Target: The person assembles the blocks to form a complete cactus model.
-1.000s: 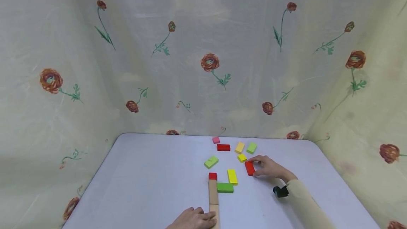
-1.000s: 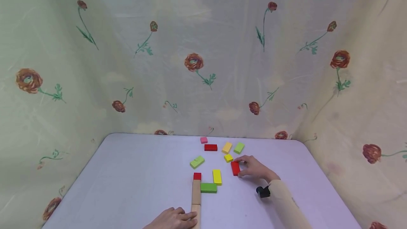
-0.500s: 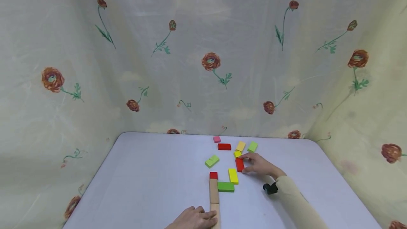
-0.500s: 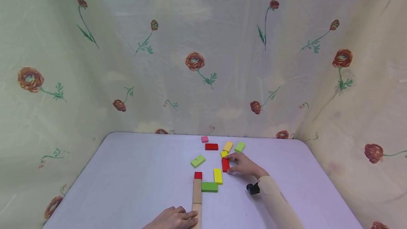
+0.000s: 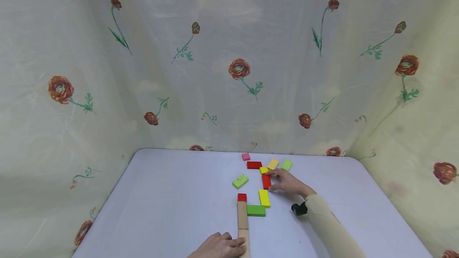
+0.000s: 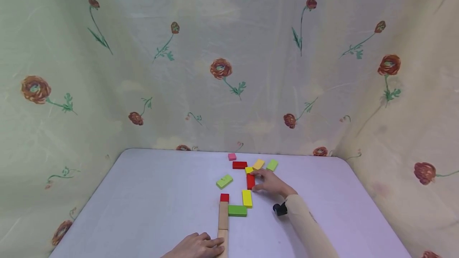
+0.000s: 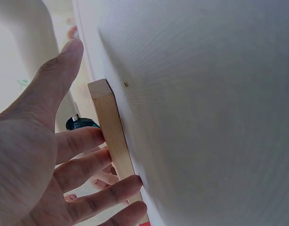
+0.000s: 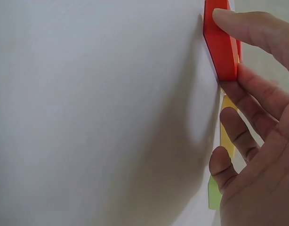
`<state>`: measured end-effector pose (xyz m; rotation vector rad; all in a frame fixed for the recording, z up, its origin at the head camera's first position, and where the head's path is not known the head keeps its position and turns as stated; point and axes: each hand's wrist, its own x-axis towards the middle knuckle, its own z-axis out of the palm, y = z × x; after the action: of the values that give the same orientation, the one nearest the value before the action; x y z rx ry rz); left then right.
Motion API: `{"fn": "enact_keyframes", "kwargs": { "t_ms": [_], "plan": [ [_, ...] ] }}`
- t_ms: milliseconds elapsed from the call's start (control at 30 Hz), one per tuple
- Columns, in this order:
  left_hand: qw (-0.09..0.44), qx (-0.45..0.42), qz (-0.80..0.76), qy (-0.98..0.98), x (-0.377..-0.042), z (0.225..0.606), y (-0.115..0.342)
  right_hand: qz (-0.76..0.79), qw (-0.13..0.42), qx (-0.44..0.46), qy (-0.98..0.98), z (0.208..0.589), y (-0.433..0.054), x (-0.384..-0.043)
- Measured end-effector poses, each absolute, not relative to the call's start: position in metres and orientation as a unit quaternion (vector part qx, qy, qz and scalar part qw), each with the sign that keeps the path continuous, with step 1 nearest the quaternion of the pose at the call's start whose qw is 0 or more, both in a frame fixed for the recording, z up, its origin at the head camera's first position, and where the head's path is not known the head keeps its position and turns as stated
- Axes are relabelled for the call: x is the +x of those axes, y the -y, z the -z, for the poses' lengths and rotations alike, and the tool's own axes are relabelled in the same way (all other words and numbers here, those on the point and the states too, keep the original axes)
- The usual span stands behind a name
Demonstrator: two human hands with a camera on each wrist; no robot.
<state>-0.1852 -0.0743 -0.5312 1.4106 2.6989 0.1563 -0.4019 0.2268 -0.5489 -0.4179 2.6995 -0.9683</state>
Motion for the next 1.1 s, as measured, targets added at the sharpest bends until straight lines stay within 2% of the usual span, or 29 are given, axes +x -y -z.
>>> {"fn": "enact_keyframes", "kwargs": {
  "t_ms": [333,567,833,1100],
  "plan": [
    [0.037,0.465,-0.056,-0.883,-0.185,0.532,0.075,0.333,0.109,-0.125,-0.928,0.552,-0.215,-0.404],
    [0.055,0.457,-0.054,-0.886,-0.184,0.531,0.075,0.334,0.105,-0.118,-0.929,0.551,-0.209,-0.402],
    [0.036,0.463,-0.051,-0.884,-0.184,0.532,0.074,0.341,0.121,-0.116,-0.925,0.553,-0.206,-0.399],
    [0.048,0.46,-0.049,-0.885,-0.184,0.531,0.075,0.346,0.12,-0.11,-0.924,0.55,-0.204,-0.398]
  ]
}}
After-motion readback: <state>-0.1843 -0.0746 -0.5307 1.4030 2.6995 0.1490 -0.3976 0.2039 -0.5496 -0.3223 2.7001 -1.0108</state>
